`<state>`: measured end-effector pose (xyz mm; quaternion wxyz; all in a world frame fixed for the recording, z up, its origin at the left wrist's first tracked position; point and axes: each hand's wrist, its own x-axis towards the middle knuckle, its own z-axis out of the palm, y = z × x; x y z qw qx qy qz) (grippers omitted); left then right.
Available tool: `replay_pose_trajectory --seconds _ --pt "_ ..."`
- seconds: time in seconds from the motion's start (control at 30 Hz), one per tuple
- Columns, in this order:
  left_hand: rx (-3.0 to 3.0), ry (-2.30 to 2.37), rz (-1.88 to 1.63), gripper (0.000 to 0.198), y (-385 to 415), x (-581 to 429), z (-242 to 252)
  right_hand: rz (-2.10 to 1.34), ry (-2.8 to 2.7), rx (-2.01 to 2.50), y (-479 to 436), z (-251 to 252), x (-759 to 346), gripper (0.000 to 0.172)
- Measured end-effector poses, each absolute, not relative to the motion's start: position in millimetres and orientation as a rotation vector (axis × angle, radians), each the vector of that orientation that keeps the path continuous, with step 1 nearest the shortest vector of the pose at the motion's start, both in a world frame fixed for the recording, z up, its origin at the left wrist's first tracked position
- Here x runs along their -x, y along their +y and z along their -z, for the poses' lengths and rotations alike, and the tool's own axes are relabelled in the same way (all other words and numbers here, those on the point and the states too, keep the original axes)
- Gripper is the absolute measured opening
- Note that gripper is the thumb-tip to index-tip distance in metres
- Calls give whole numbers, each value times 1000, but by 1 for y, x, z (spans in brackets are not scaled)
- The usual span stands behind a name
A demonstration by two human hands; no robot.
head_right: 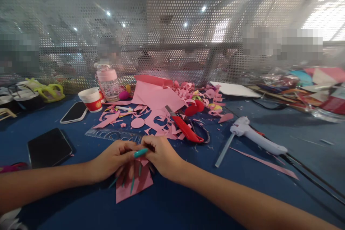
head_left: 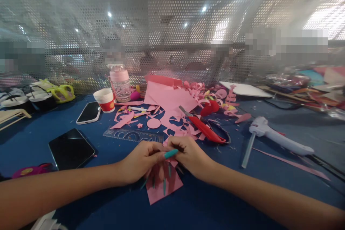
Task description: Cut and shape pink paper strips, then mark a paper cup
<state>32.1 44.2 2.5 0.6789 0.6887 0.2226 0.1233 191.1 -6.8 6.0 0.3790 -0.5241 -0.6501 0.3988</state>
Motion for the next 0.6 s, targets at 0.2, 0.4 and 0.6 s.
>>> replay_pose_trajectory --seconds 0.2,0.4,0.6 --pt "-1536 623 -442 34 43 -32 -2 -1116 -1382 1307 -14 -3 -178 34" --pt "-1699 673 -571 32 40 -28 -1 -921 -1429 1304 -19 -4 -175 34" --pt "-1839 711 -652 32 39 -26 -1 -999 -1411 1245 -22 -4 -173 35"
